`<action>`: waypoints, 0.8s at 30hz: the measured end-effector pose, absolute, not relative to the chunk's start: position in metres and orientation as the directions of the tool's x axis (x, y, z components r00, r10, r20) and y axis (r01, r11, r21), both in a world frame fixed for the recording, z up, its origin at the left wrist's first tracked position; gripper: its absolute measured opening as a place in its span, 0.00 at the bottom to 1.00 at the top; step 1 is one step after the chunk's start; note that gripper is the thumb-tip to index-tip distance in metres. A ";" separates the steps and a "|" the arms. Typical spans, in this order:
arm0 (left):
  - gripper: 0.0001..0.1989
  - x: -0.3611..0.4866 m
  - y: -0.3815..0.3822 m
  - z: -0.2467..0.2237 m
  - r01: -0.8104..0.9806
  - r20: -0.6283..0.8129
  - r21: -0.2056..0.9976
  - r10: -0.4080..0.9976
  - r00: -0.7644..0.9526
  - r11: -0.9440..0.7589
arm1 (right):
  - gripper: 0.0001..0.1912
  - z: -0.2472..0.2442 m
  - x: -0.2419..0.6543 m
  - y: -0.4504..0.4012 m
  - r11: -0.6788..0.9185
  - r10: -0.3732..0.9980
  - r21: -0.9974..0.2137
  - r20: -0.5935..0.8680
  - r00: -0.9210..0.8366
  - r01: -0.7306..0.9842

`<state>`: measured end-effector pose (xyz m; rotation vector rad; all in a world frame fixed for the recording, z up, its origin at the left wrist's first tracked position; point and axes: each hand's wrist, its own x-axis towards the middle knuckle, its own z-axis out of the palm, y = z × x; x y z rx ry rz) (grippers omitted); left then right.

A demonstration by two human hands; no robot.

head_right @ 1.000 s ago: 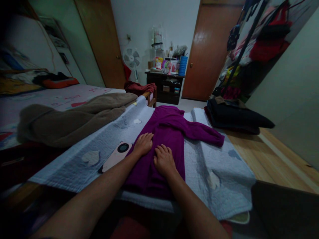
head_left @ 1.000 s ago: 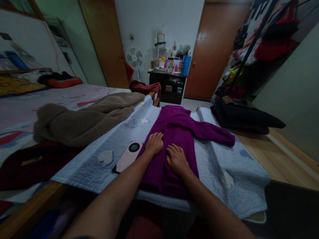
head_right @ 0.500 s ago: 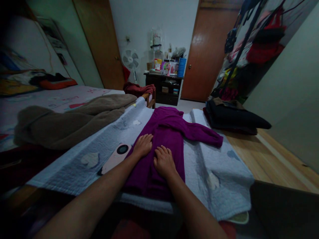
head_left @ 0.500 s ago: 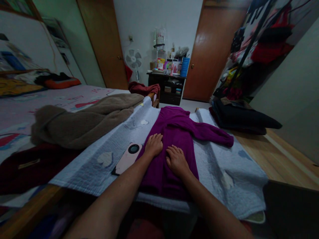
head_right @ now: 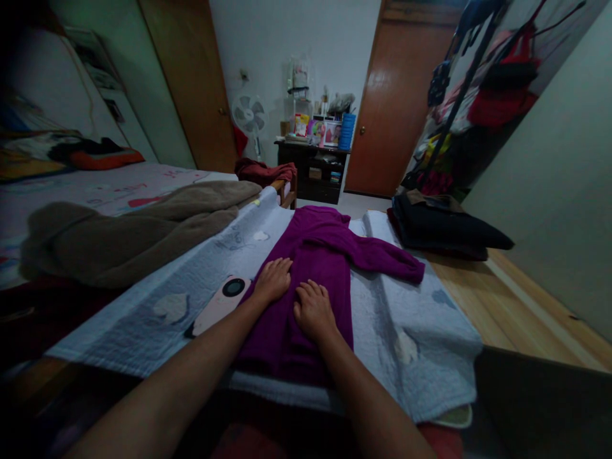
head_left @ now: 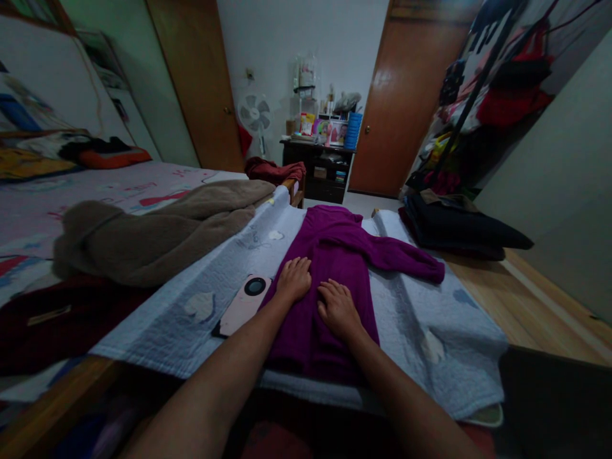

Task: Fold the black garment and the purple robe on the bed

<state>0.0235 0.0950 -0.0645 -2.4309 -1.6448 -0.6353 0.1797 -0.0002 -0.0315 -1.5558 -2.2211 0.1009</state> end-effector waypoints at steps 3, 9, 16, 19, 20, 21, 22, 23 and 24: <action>0.23 0.024 0.094 -0.064 0.911 0.415 0.123 0.855 0.312 -0.393 | 0.19 -0.032 0.180 0.000 0.367 0.912 -0.295 0.302 -0.278 0.882; 0.23 0.024 0.094 -0.063 0.912 0.424 0.119 0.851 0.311 -0.393 | 0.19 -0.032 0.180 0.001 0.362 0.914 -0.298 0.299 -0.274 0.883; 0.23 0.024 0.095 -0.065 0.915 0.425 0.113 0.851 0.309 -0.388 | 0.20 -0.036 0.181 0.001 0.371 0.908 -0.303 0.314 -0.276 0.878; 0.23 0.024 0.095 -0.064 0.913 0.420 0.112 0.851 0.314 -0.392 | 0.19 -0.036 0.180 0.001 0.369 0.909 -0.300 0.316 -0.273 0.880; 0.23 0.024 0.094 -0.064 0.912 0.418 0.112 0.851 0.318 -0.395 | 0.19 -0.035 0.180 0.000 0.367 0.909 -0.300 0.317 -0.271 0.880; 0.23 0.024 0.094 -0.064 0.911 0.416 0.113 0.852 0.319 -0.396 | 0.19 -0.035 0.180 0.000 0.368 0.909 -0.300 0.317 -0.272 0.880; 0.23 0.024 0.094 -0.063 0.912 0.414 0.115 0.854 0.316 -0.394 | 0.19 -0.034 0.180 0.000 0.369 0.908 -0.301 0.318 -0.272 0.879; 0.23 0.024 0.094 -0.063 0.913 0.412 0.119 0.856 0.313 -0.391 | 0.19 -0.034 0.180 0.000 0.369 0.908 -0.303 0.317 -0.272 0.879; 0.23 0.024 0.094 -0.063 0.914 0.410 0.122 0.858 0.310 -0.388 | 0.19 -0.034 0.180 0.000 0.369 0.909 -0.306 0.317 -0.272 0.877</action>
